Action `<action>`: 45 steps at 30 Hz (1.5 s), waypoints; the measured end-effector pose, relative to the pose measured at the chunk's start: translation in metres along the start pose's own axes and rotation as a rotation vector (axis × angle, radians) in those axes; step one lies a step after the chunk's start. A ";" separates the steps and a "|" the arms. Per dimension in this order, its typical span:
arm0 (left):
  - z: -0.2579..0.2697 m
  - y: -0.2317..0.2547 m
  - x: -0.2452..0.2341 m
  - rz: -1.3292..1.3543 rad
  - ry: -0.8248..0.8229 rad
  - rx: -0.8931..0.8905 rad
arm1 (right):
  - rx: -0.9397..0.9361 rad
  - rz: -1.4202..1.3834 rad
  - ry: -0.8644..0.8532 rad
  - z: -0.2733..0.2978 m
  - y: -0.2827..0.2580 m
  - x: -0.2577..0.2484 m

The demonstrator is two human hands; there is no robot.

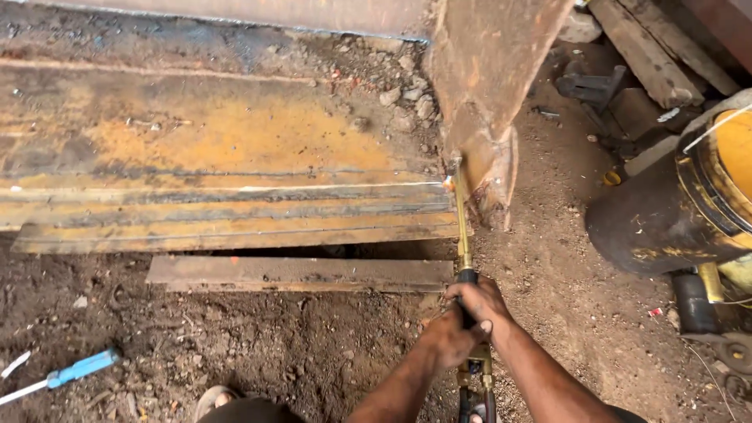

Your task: Cutting a metal plate inside a heavy machinery bucket using an oxy-fuel torch.

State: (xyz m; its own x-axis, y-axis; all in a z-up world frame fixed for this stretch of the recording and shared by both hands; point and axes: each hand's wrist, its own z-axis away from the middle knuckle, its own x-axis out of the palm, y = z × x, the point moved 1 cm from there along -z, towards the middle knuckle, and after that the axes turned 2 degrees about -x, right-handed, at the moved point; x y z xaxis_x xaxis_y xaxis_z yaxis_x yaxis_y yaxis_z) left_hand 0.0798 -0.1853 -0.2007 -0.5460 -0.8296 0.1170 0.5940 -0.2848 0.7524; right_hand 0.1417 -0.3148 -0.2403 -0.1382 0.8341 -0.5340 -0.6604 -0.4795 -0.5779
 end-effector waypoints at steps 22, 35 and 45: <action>-0.027 -0.026 0.002 -0.036 0.043 0.067 | 0.032 0.053 0.047 -0.011 0.008 0.005; -0.052 -0.048 -0.005 -0.038 0.039 0.289 | -0.030 -0.001 0.039 -0.033 0.022 0.015; -0.062 -0.054 -0.007 0.010 -0.040 0.394 | -0.030 -0.033 0.065 -0.015 0.012 0.013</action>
State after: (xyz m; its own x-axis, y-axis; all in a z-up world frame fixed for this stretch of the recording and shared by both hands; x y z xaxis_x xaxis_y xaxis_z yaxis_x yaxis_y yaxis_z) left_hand 0.0885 -0.1942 -0.2825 -0.5686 -0.8097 0.1450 0.3314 -0.0642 0.9413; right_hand 0.1424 -0.3135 -0.2635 -0.0682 0.8305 -0.5529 -0.6409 -0.4612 -0.6136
